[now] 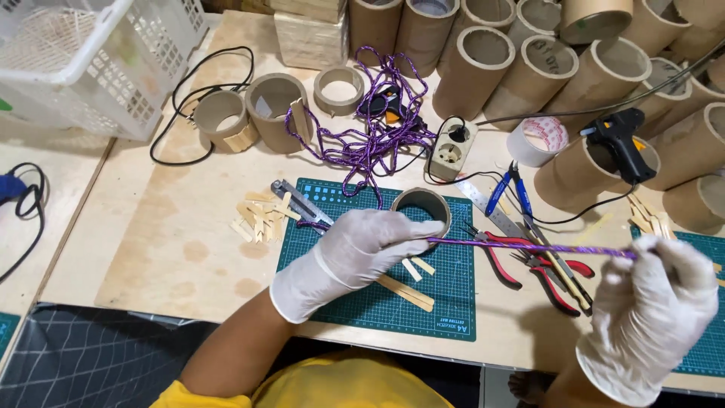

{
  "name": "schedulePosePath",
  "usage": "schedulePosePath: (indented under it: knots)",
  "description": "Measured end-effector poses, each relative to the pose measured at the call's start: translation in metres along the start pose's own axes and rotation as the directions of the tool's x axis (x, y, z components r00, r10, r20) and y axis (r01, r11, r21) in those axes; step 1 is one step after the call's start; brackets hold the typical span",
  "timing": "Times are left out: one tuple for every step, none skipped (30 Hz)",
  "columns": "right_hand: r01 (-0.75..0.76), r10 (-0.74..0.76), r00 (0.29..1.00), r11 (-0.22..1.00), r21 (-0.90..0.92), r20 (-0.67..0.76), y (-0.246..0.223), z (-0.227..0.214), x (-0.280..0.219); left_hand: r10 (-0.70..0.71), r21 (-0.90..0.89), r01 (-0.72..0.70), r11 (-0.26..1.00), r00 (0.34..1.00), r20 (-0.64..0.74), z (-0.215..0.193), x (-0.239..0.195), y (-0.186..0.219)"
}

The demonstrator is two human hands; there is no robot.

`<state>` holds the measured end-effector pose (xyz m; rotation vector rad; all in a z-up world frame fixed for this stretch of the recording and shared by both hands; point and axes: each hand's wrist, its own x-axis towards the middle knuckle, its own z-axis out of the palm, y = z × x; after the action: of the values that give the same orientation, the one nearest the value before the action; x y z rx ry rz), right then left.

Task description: Decorating a cardboard tube by wrapping it with purple cord and gluing wooden popsicle sticks around its exterior.

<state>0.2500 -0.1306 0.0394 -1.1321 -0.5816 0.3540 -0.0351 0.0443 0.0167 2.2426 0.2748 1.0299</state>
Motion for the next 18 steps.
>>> schedulePosePath:
  knots:
    - [0.000, 0.000, 1.000, 1.000, -0.003, -0.005, 0.002, -0.006, -0.003, 0.001, -0.005, -0.001, 1.000, 1.000, 0.004, 0.000, -0.003, -0.006]
    - [-0.032, 0.031, 0.997, 0.999, -0.017, -0.066, 0.003, -0.013, -0.006, -0.022, 0.023, 0.021, 1.000, 1.000, 0.021, -0.001, -0.007, -0.012]
    - [-0.064, 0.060, 0.990, 0.998, -0.029, -0.127, 0.005, -0.020, -0.009, -0.044, 0.052, 0.042, 0.998, 0.998, 0.038, -0.001, -0.010, -0.017]
    - [-0.063, 0.058, 0.989, 0.998, -0.030, -0.133, 0.008, -0.029, -0.011, -0.041, 0.048, 0.039, 0.998, 0.998, 0.043, -0.004, -0.011, -0.019]
    - [-0.097, 0.088, 0.981, 0.994, -0.044, -0.173, 0.011, -0.038, -0.013, -0.069, 0.066, 0.065, 0.996, 0.996, 0.062, -0.006, -0.012, -0.021]
    - [-0.132, 0.118, 0.971, 0.990, -0.055, -0.210, 0.015, -0.046, -0.014, -0.098, 0.087, 0.091, 0.992, 0.992, 0.078, -0.009, -0.014, -0.023]
    - [-0.131, 0.117, 0.970, 0.990, -0.054, -0.213, 0.021, -0.050, -0.015, -0.097, 0.086, 0.090, 0.992, 0.992, 0.081, -0.008, -0.012, -0.022]
    - [-0.164, 0.138, 0.961, 0.982, -0.092, -0.240, 0.026, -0.055, -0.017, -0.159, 0.060, 0.154, 0.986, 0.982, 0.103, -0.008, -0.011, -0.019]
    - [-0.198, 0.159, 0.951, 0.972, -0.128, -0.266, 0.031, -0.060, -0.020, -0.220, 0.036, 0.217, 0.975, 0.967, 0.127, -0.007, -0.011, -0.016]
    - [-0.201, 0.160, 0.950, 0.971, -0.130, -0.270, 0.033, -0.064, -0.018, -0.222, 0.033, 0.219, 0.975, 0.966, 0.130, -0.010, -0.009, -0.010]
    - [-0.221, 0.180, 0.948, 0.965, -0.138, -0.262, 0.036, -0.068, -0.017, -0.335, -0.023, 0.339, 0.940, 0.935, 0.119, -0.013, -0.008, -0.005]
    - [-0.237, 0.196, 0.948, 0.961, -0.143, -0.252, 0.038, -0.071, -0.012, -0.440, -0.077, 0.450, 0.890, 0.891, 0.112, -0.017, -0.004, 0.001]
    - [-0.236, 0.195, 0.948, 0.961, -0.143, -0.252, 0.040, -0.072, -0.010, -0.439, -0.077, 0.449, 0.890, 0.891, 0.112, -0.014, -0.011, -0.007]
    - [-0.288, 0.236, 0.932, 0.943, -0.168, -0.275, 0.043, -0.074, -0.009, -0.328, -0.063, 0.332, 0.941, 0.942, 0.065, -0.010, -0.018, -0.015]
    - [-0.340, 0.276, 0.914, 0.921, -0.191, -0.298, 0.046, -0.075, -0.008, -0.210, -0.043, 0.211, 0.977, 0.977, 0.021, -0.007, -0.025, -0.023]
    - [-0.343, 0.277, 0.913, 0.919, -0.193, -0.299, 0.048, -0.078, -0.008, -0.213, -0.045, 0.214, 0.976, 0.977, 0.023, -0.009, -0.027, -0.020]
    - [-0.356, 0.290, 0.911, 0.912, -0.205, -0.294, 0.049, -0.081, -0.008, -0.191, -0.065, 0.191, 0.979, 0.982, 0.013, -0.011, -0.030, -0.018]
    - [-0.363, 0.298, 0.911, 0.907, -0.212, -0.286, 0.052, -0.082, -0.006, -0.162, -0.079, 0.162, 0.984, 0.987, 0.000, -0.014, -0.029, -0.017]
